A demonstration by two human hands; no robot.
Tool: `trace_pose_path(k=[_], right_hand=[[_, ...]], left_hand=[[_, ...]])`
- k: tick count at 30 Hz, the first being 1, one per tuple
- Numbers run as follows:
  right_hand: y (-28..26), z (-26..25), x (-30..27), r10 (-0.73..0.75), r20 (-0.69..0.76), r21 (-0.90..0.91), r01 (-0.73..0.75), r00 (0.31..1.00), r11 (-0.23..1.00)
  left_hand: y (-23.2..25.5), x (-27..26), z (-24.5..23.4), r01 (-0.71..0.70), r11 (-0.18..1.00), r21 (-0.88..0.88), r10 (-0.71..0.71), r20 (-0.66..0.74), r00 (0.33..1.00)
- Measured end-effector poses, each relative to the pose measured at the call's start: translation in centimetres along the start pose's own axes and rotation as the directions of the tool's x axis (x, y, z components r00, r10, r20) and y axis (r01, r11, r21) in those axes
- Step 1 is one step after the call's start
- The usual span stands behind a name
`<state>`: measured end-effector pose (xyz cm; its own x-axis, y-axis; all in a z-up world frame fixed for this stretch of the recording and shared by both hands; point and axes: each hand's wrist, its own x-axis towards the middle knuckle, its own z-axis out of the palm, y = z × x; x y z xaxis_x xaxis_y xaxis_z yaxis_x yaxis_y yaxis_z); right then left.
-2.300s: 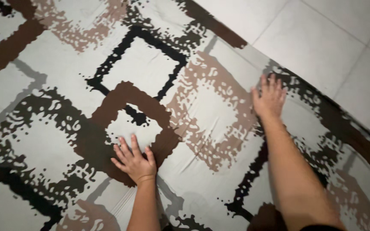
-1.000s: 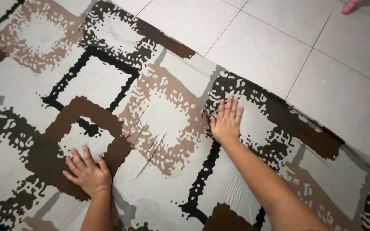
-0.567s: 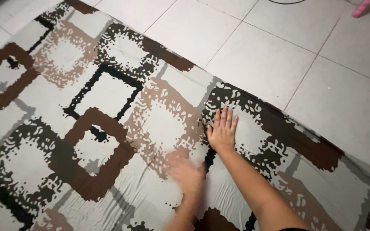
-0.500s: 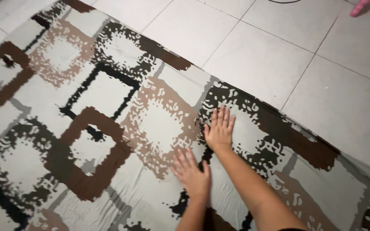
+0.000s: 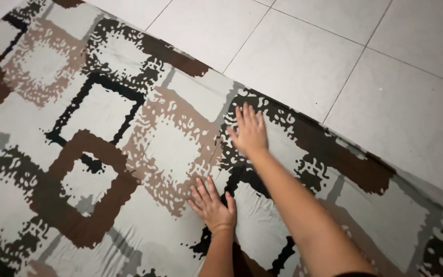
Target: The person smoothes a patterned fabric cover over a floor-level mattress by hand, tucking the edges between the mattress and the wall or furniture.
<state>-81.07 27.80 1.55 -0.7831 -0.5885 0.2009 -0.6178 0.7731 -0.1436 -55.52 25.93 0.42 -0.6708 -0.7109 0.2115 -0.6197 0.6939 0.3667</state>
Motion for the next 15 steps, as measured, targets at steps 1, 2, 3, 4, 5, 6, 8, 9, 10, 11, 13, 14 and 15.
trace_pose_path(k=[1, 2, 3, 4, 5, 6, 8, 9, 10, 11, 13, 14, 15], right_hand=[[0.8, 0.4, 1.9, -0.039, 0.019, -0.073, 0.041, 0.999, 0.997], [2.0, 0.4, 3.4, -0.056, -0.1, -0.126, 0.043, 0.993, 0.991], [2.9, 0.5, 4.9, -0.067, -0.226, -0.173, 0.027, 0.972, 0.985], [3.9, 0.5, 5.7, 0.164, -0.036, 0.019, -0.163, 0.986, 0.986], [5.3, 0.6, 6.1, 0.336, 0.2, 0.163, -0.369, 0.921, 0.915], [7.1, 0.9, 7.1, 0.377, 0.281, 0.182, -0.434, 0.883, 0.882], [12.1, 2.3, 8.2, 0.436, 0.393, 0.174, -0.531, 0.81, 0.829], [14.5, 3.3, 8.5, 0.437, 0.409, 0.139, -0.528, 0.801, 0.838], [16.7, 4.3, 8.9, 0.427, 0.427, 0.106, -0.513, 0.797, 0.852], [18.4, 4.9, 9.3, 0.413, 0.445, 0.082, -0.495, 0.795, 0.865], [20.5, 4.7, 9.3, 0.389, 0.558, 0.051, -0.499, 0.732, 0.865], [21.4, 4.0, 9.4, 0.373, 0.66, 0.041, -0.527, 0.652, 0.849], [21.7, 3.5, 9.1, 0.384, 0.619, 0.047, -0.52, 0.686, 0.853]], left_hand=[[-0.1, -0.1, 0.0, 0.012, 1.0, 0.001, -0.012, -0.004, 1.0], [0.0, -0.4, 0.0, 0.016, 1.0, -0.003, -0.016, -0.003, 1.0], [0.0, -0.2, -0.1, 0.008, 1.0, -0.002, -0.008, -0.008, 1.0], [0.1, 0.1, -0.3, 0.0, 1.0, -0.001, 0.0, -0.011, 1.0], [0.2, 0.1, -0.3, 0.002, 1.0, -0.007, -0.002, -0.015, 1.0], [0.2, 0.1, -0.4, 0.004, 1.0, -0.013, -0.004, -0.018, 1.0], [0.0, 0.3, -0.5, -0.004, 1.0, -0.027, 0.003, -0.016, 1.0], [0.0, 0.2, -0.4, -0.004, 0.999, -0.035, 0.004, -0.016, 1.0], [0.0, 0.1, -0.3, -0.004, 0.999, -0.043, 0.004, -0.016, 1.0], [-0.1, 0.2, -0.3, -0.002, 0.999, -0.042, 0.002, -0.015, 1.0], [-0.1, 0.1, -0.3, -0.004, 0.999, -0.041, 0.003, -0.012, 1.0], [-0.1, 0.1, -0.3, 0.001, 0.999, -0.039, -0.002, -0.011, 1.0], [-0.1, 0.0, -0.3, 0.003, 0.999, -0.037, -0.003, -0.009, 1.0]])
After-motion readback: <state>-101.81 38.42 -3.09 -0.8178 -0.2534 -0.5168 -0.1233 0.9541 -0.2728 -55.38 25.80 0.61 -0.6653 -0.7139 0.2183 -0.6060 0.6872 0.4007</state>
